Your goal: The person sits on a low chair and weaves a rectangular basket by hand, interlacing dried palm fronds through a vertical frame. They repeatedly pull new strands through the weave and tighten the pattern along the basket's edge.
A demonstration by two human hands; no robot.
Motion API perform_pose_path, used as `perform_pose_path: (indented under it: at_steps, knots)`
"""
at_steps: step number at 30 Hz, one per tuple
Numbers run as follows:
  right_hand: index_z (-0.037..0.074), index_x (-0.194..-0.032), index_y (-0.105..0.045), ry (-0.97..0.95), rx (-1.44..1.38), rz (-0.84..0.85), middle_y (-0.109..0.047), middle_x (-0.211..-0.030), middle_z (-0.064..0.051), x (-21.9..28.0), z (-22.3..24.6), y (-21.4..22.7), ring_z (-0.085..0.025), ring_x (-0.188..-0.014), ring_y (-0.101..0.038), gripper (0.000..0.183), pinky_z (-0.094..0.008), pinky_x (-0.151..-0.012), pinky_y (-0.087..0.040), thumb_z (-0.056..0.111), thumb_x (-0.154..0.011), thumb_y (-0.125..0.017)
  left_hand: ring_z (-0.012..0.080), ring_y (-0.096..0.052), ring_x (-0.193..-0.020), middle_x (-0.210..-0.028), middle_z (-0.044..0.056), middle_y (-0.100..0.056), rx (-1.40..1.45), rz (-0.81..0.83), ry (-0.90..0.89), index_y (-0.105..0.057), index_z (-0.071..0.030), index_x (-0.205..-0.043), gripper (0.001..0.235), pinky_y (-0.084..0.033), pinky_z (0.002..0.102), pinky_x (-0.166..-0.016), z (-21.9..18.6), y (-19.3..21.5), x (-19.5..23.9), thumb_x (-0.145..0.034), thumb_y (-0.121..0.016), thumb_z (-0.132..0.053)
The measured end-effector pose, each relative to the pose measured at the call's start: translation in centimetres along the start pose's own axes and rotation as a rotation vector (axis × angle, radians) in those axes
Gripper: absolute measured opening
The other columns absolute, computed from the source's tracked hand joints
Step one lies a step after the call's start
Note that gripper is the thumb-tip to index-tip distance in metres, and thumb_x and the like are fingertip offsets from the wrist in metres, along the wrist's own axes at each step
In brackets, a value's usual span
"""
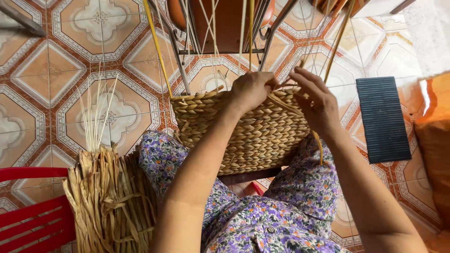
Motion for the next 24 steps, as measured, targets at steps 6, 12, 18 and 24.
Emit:
perform_pose_path:
  at_steps: [6, 12, 18, 24]
  knots:
    - [0.019, -0.106, -0.076, -0.144, 0.625, 0.069, -0.063, -0.118, -0.007, -0.3, -1.7, -0.5, -0.021, -0.088, -0.069, 0.015, -0.032, -0.060, -0.055, 0.032, -0.099, -0.076, 0.0116, -0.069, -0.071, -0.090, -0.013, -0.076, 0.120, 0.095, -0.011, -0.075, -0.031, -0.093, 0.010, -0.055, 0.034, -0.066, -0.7, 0.2, 0.2, -0.087, -0.071, -0.037]
    - [0.015, -0.108, -0.076, -0.114, 0.719, 0.194, -0.059, -0.112, -0.005, 0.2, -3.3, -0.5, -0.018, -0.087, -0.066, 0.019, -0.030, -0.058, -0.053, 0.033, -0.102, -0.071, 0.0130, -0.070, -0.066, -0.081, -0.006, -0.076, 0.137, 0.040, 0.121, -0.076, -0.030, -0.095, 0.031, -0.058, 0.032, -0.060, 1.0, -1.1, 0.3, -0.104, -0.052, -0.048]
    - [0.018, -0.109, -0.077, -0.261, 0.655, 0.110, -0.061, -0.111, -0.004, 1.0, -3.7, -0.2, -0.022, -0.090, -0.066, 0.023, -0.037, -0.067, -0.053, 0.039, -0.100, -0.075, 0.0131, -0.071, -0.054, -0.102, 0.004, -0.076, 0.350, -0.031, 0.003, -0.063, -0.012, -0.124, 0.031, -0.063, 0.030, -0.055, 0.5, 0.9, 1.6, -0.101, -0.057, -0.031]
    - [0.016, -0.105, -0.077, -0.310, 0.618, -0.020, -0.060, -0.116, -0.010, 2.6, -6.2, 1.0, -0.025, -0.093, -0.066, 0.029, -0.039, -0.072, -0.054, 0.042, -0.095, -0.082, 0.0195, -0.073, -0.064, -0.118, 0.017, -0.071, 0.080, -0.356, -0.107, -0.058, -0.004, -0.139, 0.033, -0.060, 0.030, -0.054, 0.7, 1.4, 7.1, -0.106, -0.059, -0.009]
Point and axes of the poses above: each hand's wrist, its own x-axis away from the middle knuckle, its own y-axis out of the back of the hand, z = x × y, the point moved 6 cm from there along -x, towards the middle knuckle
